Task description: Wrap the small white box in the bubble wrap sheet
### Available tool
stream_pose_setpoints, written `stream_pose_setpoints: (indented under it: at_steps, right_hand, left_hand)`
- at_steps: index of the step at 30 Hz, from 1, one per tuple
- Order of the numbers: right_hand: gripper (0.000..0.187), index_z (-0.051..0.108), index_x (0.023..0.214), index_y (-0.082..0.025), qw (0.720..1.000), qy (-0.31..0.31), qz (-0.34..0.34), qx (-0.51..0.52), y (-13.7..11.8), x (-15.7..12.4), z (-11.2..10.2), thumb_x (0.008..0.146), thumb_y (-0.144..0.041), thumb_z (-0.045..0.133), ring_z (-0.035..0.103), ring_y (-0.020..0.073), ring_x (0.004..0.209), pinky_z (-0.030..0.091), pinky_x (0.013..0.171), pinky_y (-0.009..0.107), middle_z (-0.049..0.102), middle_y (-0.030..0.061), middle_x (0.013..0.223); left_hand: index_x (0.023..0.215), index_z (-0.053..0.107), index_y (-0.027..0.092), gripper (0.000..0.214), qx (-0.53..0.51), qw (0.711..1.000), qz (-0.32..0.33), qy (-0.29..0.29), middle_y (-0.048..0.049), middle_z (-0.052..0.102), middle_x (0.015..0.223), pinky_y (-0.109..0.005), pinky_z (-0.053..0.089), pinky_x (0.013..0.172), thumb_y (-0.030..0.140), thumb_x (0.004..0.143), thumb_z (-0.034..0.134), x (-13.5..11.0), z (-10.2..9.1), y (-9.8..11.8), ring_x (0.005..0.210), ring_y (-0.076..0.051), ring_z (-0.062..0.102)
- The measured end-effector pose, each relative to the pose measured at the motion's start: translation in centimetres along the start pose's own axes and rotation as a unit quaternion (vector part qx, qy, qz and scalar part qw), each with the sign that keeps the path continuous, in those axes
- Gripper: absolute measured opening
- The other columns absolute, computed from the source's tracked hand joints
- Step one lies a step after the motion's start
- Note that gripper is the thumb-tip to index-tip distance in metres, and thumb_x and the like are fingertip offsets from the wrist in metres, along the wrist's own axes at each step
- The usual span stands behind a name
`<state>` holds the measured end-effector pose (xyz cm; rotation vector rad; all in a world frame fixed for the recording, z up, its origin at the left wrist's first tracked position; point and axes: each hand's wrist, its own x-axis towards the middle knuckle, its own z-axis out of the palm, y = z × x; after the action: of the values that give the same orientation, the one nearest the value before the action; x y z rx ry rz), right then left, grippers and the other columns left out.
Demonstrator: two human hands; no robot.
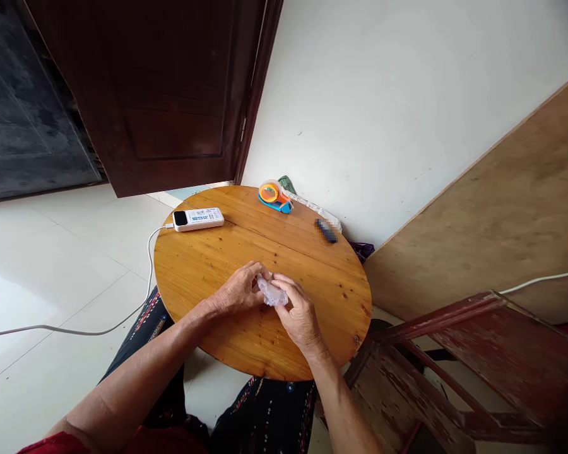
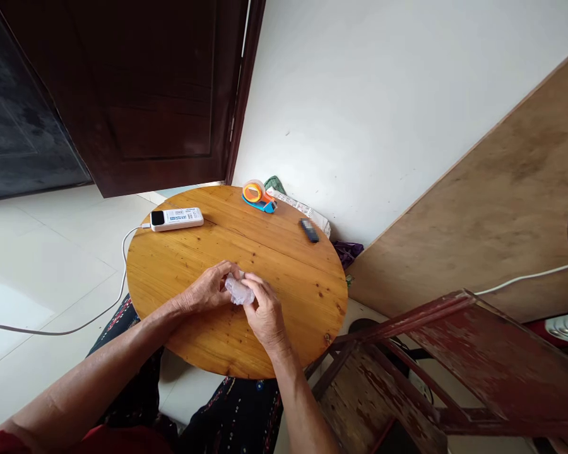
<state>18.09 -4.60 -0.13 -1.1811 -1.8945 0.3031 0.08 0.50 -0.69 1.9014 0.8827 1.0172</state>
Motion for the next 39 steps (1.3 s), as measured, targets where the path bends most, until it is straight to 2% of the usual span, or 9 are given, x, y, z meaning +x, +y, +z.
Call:
stream_pose_setpoints:
  at_steps: [4,8,11,12,15,19,25,30,39]
  right_hand:
    - [0.031,0.069,0.113,-0.020,0.979,-0.055,0.156,0.116,-0.2,0.9,-0.6,0.085,-0.032,0.066,0.069,0.0239,0.098,0.054,0.090,0.037,0.075,0.0069,0.109]
    - [0.038,0.071,0.109,-0.018,0.938,-0.068,0.248,0.230,0.5,1.9,-0.5,0.083,-0.045,0.068,0.069,0.0243,0.095,0.055,0.083,0.035,0.076,0.0074,0.106]
    - [0.039,0.072,0.102,-0.017,0.925,-0.069,0.289,0.238,1.4,2.5,-0.2,0.080,-0.049,0.068,0.067,0.0213,0.079,0.052,0.066,0.030,0.076,0.0063,0.094]
    - [0.038,0.072,0.098,-0.016,0.927,-0.073,0.293,0.225,1.7,2.7,-0.2,0.080,-0.050,0.068,0.065,0.0200,0.074,0.050,0.062,0.029,0.075,0.0054,0.088]
    - [0.033,0.071,0.087,-0.018,0.945,-0.075,0.263,0.179,2.3,3.4,-0.3,0.080,-0.049,0.066,0.060,0.0174,0.069,0.047,0.062,0.028,0.070,0.0021,0.077]
    - [0.030,0.069,0.084,-0.019,0.953,-0.049,0.241,0.177,2.4,4.2,-0.8,0.082,-0.049,0.064,0.058,0.0166,0.071,0.047,0.067,0.028,0.068,0.0004,0.076]
    - [0.027,0.070,0.097,-0.019,0.956,-0.003,0.213,0.202,1.8,4.6,0.0,0.083,-0.041,0.062,0.063,0.0181,0.078,0.050,0.073,0.029,0.072,0.0026,0.088]
    - [0.032,0.068,0.107,-0.020,0.960,0.035,0.211,0.182,1.2,4.4,1.2,0.081,-0.038,0.064,0.068,0.0209,0.085,0.054,0.076,0.032,0.074,0.0049,0.097]
    - [0.038,0.064,0.115,-0.021,0.955,0.061,0.185,0.225,1.5,5.1,1.3,0.081,-0.038,0.066,0.069,0.0214,0.092,0.055,0.087,0.037,0.073,0.0067,0.099]
  left_hand:
    - [0.084,0.056,0.017,0.014,0.023,0.996,-0.082,-0.021,0.0037,0.052,0.067,-0.023,0.035,0.057,0.030,0.081,0.056,-0.1,-0.6,0.8,0.059,-0.011,0.046]
    - [0.073,0.056,0.017,0.032,0.121,0.989,-0.081,0.016,-0.0009,0.051,0.067,-0.029,0.038,0.068,0.045,0.087,0.051,0.0,-0.8,1.6,0.071,-0.017,0.049]
    - [0.085,0.063,0.015,0.026,0.035,0.995,-0.089,-0.014,-0.0028,0.057,0.075,-0.029,0.042,0.072,0.040,0.082,0.057,0.1,-0.8,1.8,0.078,-0.019,0.052]
    - [0.097,0.064,0.014,0.028,-0.018,0.994,-0.103,-0.034,-0.0024,0.059,0.079,-0.028,0.043,0.071,0.034,0.079,0.059,0.2,-0.8,1.8,0.077,-0.018,0.052]
    - [0.128,0.054,0.012,0.059,-0.138,0.980,-0.128,-0.060,-0.0023,0.063,0.090,-0.027,0.045,0.071,0.021,0.071,0.060,0.2,-0.5,1.4,0.078,-0.016,0.055]
    - [0.147,0.034,0.010,0.084,-0.184,0.972,-0.139,-0.042,-0.0066,0.063,0.106,-0.030,0.048,0.080,0.021,0.070,0.065,0.2,0.1,0.5,0.090,-0.019,0.057]
    - [0.153,0.028,0.015,0.096,-0.240,0.958,-0.151,-0.037,-0.0101,0.061,0.122,-0.035,0.047,0.093,0.023,0.069,0.076,0.2,0.7,0.0,0.107,-0.023,0.057]
    - [0.156,0.018,0.017,0.109,-0.294,0.940,-0.168,-0.050,-0.0127,0.057,0.130,-0.034,0.048,0.090,0.023,0.066,0.080,0.4,0.6,0.3,0.104,-0.021,0.057]
    - [0.156,0.019,0.014,0.115,-0.316,0.931,-0.176,-0.042,-0.0144,0.054,0.135,-0.035,0.045,0.095,0.026,0.062,0.083,0.8,0.7,-0.2,0.107,-0.023,0.056]
